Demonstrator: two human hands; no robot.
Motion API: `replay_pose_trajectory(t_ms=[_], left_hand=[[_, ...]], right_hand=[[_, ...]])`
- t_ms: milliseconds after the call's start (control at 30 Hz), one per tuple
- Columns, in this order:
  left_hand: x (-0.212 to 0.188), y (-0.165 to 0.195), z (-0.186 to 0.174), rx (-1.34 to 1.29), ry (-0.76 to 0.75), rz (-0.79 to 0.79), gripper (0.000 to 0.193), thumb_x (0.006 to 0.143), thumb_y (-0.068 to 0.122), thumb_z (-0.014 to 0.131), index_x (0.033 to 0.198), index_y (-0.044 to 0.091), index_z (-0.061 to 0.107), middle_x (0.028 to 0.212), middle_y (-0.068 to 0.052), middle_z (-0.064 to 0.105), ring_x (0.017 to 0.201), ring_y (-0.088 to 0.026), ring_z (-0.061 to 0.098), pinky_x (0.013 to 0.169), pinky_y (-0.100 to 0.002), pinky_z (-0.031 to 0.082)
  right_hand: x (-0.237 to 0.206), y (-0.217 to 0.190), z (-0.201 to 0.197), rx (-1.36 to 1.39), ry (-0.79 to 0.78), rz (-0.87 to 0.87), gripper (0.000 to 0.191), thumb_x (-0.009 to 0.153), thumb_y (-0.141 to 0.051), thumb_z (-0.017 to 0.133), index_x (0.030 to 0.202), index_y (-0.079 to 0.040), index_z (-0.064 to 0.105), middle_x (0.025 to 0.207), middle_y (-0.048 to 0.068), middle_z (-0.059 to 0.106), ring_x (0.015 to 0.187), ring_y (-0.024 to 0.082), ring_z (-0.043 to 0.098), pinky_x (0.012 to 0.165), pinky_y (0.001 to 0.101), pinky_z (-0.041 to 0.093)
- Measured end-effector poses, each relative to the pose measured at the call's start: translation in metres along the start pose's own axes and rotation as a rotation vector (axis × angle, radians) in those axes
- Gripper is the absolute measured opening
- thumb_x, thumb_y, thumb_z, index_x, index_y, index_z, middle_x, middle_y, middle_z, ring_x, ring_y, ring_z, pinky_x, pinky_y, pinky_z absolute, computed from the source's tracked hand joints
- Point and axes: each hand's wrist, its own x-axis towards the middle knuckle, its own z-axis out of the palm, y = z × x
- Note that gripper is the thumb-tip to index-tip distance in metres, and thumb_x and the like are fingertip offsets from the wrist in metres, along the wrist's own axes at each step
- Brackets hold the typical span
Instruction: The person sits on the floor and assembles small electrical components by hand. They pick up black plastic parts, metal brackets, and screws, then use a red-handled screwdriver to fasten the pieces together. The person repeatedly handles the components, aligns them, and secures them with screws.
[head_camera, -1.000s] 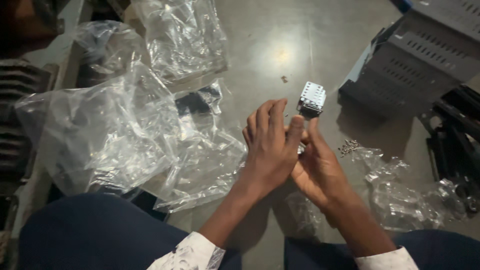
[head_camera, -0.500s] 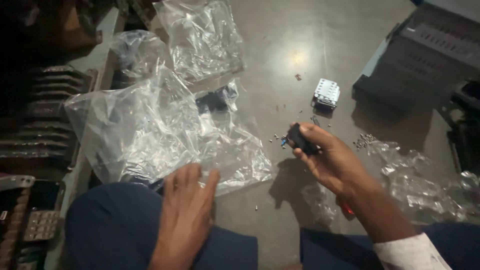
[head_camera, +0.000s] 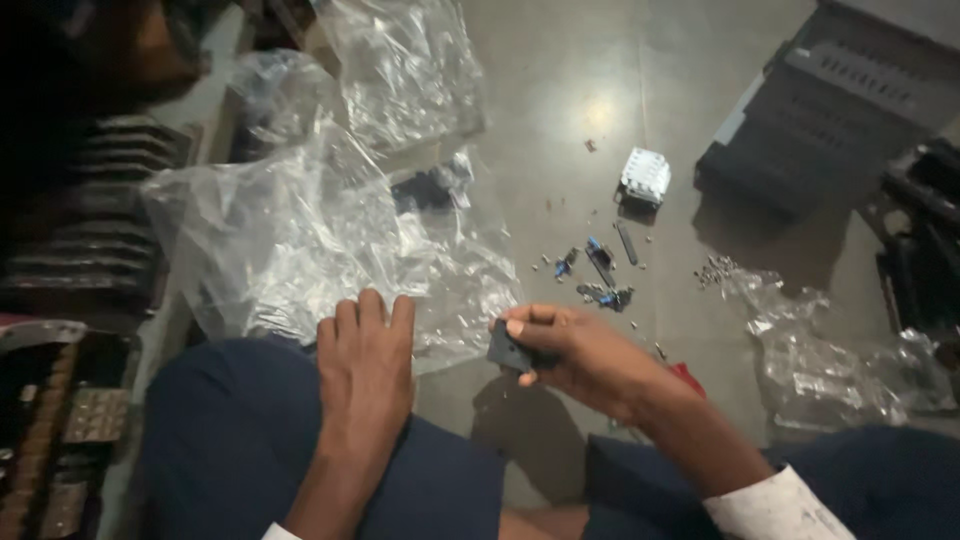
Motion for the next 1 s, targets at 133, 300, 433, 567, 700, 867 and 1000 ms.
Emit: replay_pose_trajectory(t_ms=[133,300,433,567,700,867,1000], left_hand=[[0.003,0.005,-0.004,-0.098,0.161,-0.030,0.018,0.080,0.008,0.072,0.097,0.009,0.068,0.101,-0.009,0.060,0.095,-0.029,0.059,0.082,-0.043,0.047],[-0.003,0.011,-0.009,-0.377,0.388,-0.019,0.018,0.086,0.012,0.075,0.100,0.006,0.066,0.105,-0.011,0.062,0.100,-0.032,0.062,0.085,-0.045,0.047],[-0.001,0.011,-0.013,-0.526,0.335,0.015,0.016,0.088,0.011,0.075,0.099,0.006,0.065,0.099,-0.009,0.063,0.096,-0.032,0.061,0.085,-0.046,0.047],[-0.002,0.013,-0.014,-0.627,0.383,0.126,0.018,0.087,0.012,0.074,0.099,0.006,0.063,0.099,-0.010,0.063,0.098,-0.031,0.062,0.086,-0.045,0.047],[-0.004,0.011,-0.014,-0.699,0.414,0.174,0.018,0.089,0.012,0.074,0.102,0.005,0.062,0.103,-0.011,0.064,0.100,-0.031,0.063,0.088,-0.044,0.047],[0.002,0.003,-0.017,-0.669,0.515,0.021,0.016,0.090,0.011,0.072,0.102,0.005,0.062,0.105,-0.011,0.065,0.103,-0.033,0.063,0.091,-0.046,0.046],[0.012,-0.006,-0.018,-0.665,0.574,-0.182,0.013,0.093,0.009,0.070,0.102,0.004,0.062,0.105,-0.012,0.066,0.104,-0.035,0.063,0.094,-0.047,0.046]], right_hand=[[0.000,0.013,0.008,-0.030,0.001,0.064,0.029,0.096,-0.020,0.063,0.118,-0.002,0.066,0.100,0.002,0.064,0.088,0.010,0.062,0.073,0.0271,0.055],[0.002,0.034,0.019,-0.033,-0.074,0.081,0.031,0.099,-0.021,0.061,0.121,0.001,0.066,0.100,0.005,0.065,0.088,0.012,0.062,0.073,0.0278,0.056],[0.024,0.049,0.023,0.052,0.110,-0.092,0.032,0.097,-0.019,0.059,0.125,-0.005,0.067,0.098,0.001,0.065,0.086,0.008,0.060,0.070,0.0270,0.053],[0.067,0.057,0.014,0.221,0.168,-0.220,0.021,0.100,-0.017,0.059,0.115,-0.004,0.064,0.096,0.004,0.065,0.083,0.012,0.061,0.070,0.0270,0.052],[0.111,0.049,0.009,0.161,0.043,-0.422,0.012,0.103,-0.015,0.063,0.107,-0.005,0.058,0.093,0.003,0.058,0.084,0.014,0.058,0.069,0.0319,0.052],[0.146,0.016,0.042,-0.365,0.081,-0.812,0.053,0.110,-0.019,0.064,0.148,0.000,0.031,0.135,0.016,0.048,0.118,0.027,0.055,0.094,0.0386,0.048],[0.108,-0.004,0.071,-1.003,0.229,-0.554,0.061,0.090,-0.017,0.065,0.149,-0.009,0.048,0.129,0.020,0.066,0.118,0.029,0.064,0.095,0.0405,0.052]])
